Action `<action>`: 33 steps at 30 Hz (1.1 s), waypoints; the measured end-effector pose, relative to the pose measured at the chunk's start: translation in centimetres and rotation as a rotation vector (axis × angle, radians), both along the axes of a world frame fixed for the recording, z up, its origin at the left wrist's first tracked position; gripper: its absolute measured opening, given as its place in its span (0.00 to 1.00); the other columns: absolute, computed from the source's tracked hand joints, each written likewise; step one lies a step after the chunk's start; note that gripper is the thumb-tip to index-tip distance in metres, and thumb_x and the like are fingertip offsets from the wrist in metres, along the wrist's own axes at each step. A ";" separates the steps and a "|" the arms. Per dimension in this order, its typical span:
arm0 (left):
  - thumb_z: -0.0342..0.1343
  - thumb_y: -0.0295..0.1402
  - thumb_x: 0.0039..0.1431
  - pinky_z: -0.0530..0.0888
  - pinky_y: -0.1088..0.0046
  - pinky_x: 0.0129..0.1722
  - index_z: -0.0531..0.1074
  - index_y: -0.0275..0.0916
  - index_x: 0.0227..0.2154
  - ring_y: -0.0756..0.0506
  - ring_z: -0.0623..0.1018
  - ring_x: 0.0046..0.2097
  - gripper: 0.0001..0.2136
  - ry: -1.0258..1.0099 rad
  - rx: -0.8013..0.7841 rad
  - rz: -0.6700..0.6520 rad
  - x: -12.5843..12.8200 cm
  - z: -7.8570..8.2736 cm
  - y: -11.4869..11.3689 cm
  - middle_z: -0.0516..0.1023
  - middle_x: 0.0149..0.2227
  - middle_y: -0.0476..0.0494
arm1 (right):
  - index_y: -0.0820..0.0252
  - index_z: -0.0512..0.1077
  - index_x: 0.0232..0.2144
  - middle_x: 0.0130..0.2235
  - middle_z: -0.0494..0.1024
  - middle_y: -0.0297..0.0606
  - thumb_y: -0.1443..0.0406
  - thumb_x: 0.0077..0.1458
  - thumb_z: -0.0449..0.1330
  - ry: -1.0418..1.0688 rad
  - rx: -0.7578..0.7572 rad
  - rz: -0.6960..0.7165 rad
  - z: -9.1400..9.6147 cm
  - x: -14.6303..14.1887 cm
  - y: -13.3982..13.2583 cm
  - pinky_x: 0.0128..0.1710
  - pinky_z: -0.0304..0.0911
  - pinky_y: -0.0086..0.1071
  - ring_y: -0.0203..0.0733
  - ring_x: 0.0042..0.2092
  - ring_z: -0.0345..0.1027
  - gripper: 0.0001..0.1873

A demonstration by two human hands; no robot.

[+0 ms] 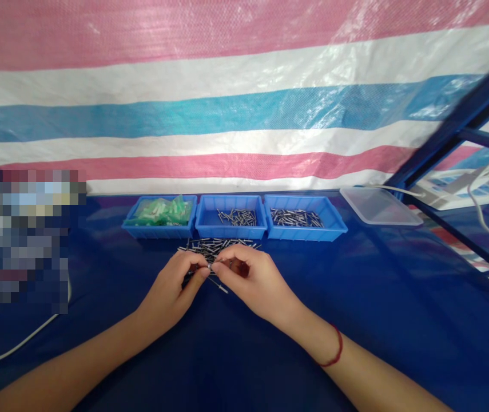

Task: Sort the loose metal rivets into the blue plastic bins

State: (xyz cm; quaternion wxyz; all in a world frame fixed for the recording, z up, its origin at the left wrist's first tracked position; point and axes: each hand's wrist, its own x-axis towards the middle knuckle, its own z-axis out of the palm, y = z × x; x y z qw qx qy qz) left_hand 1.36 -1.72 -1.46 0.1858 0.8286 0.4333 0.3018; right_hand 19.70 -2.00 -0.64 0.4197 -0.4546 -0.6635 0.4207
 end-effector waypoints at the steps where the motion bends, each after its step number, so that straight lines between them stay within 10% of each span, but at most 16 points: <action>1: 0.49 0.33 0.64 0.67 0.68 0.40 0.67 0.39 0.35 0.46 0.72 0.39 0.05 0.003 -0.006 -0.002 0.0 0.0 0.0 0.74 0.35 0.46 | 0.59 0.72 0.30 0.27 0.72 0.33 0.59 0.55 0.59 0.004 0.000 -0.001 -0.1 0.0 0.0 0.26 0.60 0.29 0.35 0.27 0.63 0.09; 16: 0.50 0.32 0.64 0.69 0.70 0.43 0.70 0.39 0.36 0.47 0.73 0.41 0.05 -0.022 0.025 -0.063 -0.5 0.3 0.6 0.73 0.37 0.45 | 0.58 0.72 0.31 0.25 0.71 0.32 0.66 0.54 0.57 -0.067 0.058 -0.015 0.0 0.2 0.1 0.25 0.59 0.28 0.34 0.25 0.62 0.04; 24: 0.50 0.36 0.63 0.69 0.68 0.44 0.67 0.39 0.44 0.46 0.72 0.40 0.09 0.018 0.047 -0.029 -0.8 0.3 0.8 0.73 0.36 0.45 | 0.57 0.72 0.29 0.30 0.75 0.35 0.70 0.56 0.55 -0.351 0.372 0.026 0.6 1.2 0.7 0.32 0.62 0.30 0.37 0.31 0.67 0.07; 33: 0.52 0.34 0.62 0.66 0.64 0.43 0.75 0.43 0.42 0.43 0.69 0.43 0.09 0.309 0.096 -0.132 -1.0 -0.5 1.1 0.73 0.42 0.43 | 0.57 0.73 0.27 0.27 0.75 0.37 0.63 0.55 0.56 -0.755 0.558 -0.633 2.4 9.3 3.7 0.30 0.57 0.33 0.40 0.28 0.66 0.08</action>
